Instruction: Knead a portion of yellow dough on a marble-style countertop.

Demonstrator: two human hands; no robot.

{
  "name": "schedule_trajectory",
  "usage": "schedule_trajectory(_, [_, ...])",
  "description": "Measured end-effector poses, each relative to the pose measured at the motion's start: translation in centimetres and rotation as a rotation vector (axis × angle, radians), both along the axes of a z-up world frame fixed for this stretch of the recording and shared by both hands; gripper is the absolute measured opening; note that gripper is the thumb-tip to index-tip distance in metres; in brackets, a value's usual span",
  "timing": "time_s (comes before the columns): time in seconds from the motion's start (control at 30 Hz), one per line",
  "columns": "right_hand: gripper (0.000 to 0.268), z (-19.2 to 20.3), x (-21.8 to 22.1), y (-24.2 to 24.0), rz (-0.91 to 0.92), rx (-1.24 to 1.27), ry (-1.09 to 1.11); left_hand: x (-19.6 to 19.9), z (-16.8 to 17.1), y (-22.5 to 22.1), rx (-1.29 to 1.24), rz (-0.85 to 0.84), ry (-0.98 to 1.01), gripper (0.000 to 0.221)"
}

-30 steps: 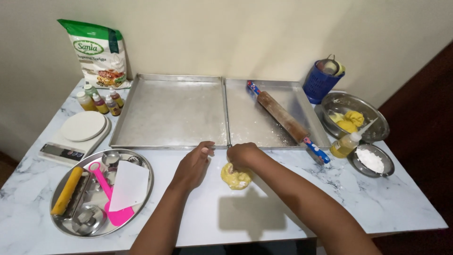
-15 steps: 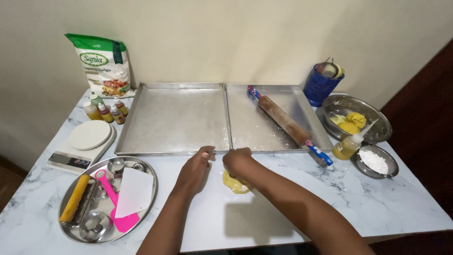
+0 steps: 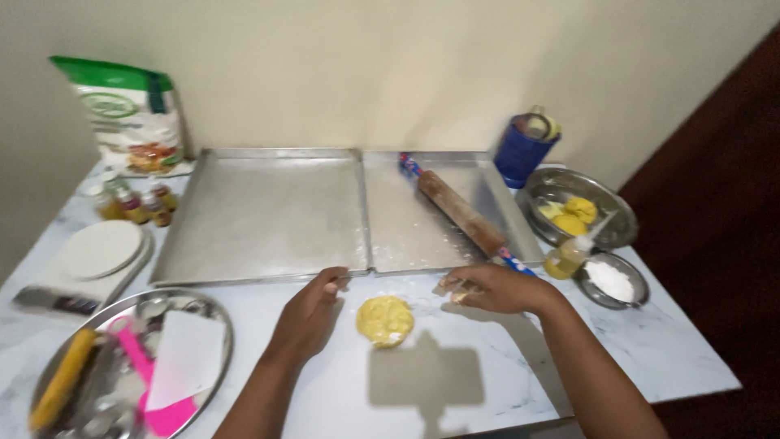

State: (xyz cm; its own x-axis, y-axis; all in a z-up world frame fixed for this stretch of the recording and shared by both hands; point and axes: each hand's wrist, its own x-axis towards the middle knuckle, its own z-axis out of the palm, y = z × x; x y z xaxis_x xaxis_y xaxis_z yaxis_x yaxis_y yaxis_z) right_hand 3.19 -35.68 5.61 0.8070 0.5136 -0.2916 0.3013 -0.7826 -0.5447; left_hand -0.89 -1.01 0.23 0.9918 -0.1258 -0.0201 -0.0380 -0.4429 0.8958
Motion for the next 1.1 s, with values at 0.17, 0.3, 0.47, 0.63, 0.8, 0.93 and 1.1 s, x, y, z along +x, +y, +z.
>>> schedule_trajectory(0.17, [0.04, 2.3, -3.5, -7.9, -0.224, -0.058, -0.002, -0.1, -0.8, -0.5, 0.025, -0.064, -0.089, 0.077])
schedule_trajectory(0.3, [0.035, 1.5, -3.8, -16.5, -0.602, -0.189, -0.078, -0.2, -1.3, -0.8, 0.049, -0.082, -0.08, 0.079])
schedule_trajectory(0.47, [0.035, -4.1, -0.6, -26.5, -0.909, -0.081, -0.137, 0.9, -3.5, 0.2, 0.064, -0.125, -0.086, 0.08])
schedule_trajectory(0.63, [0.043, -7.4, 1.1, -28.2, -0.974, -0.153, -0.177, 2.5, -6.6, 1.3, 0.015, -0.183, -0.11, 0.083])
schedule_trajectory(0.8, [0.033, -7.3, 1.1, -25.8, -0.871, -0.233, -0.225, 3.2, -7.4, 1.6, 0.114, -0.168, -0.008, 0.088])
schedule_trajectory(0.93, [0.032, -7.1, 0.7, -25.3, -0.908, -0.14, -0.257, 2.9, -6.8, 1.5, 0.1, -0.172, -0.02, 0.088])
schedule_trajectory(1.1, [0.025, -6.7, 0.4, -24.8, -0.908, -0.182, -0.448, 2.4, -6.0, 1.3, 0.083, -0.171, -0.004, 0.087])
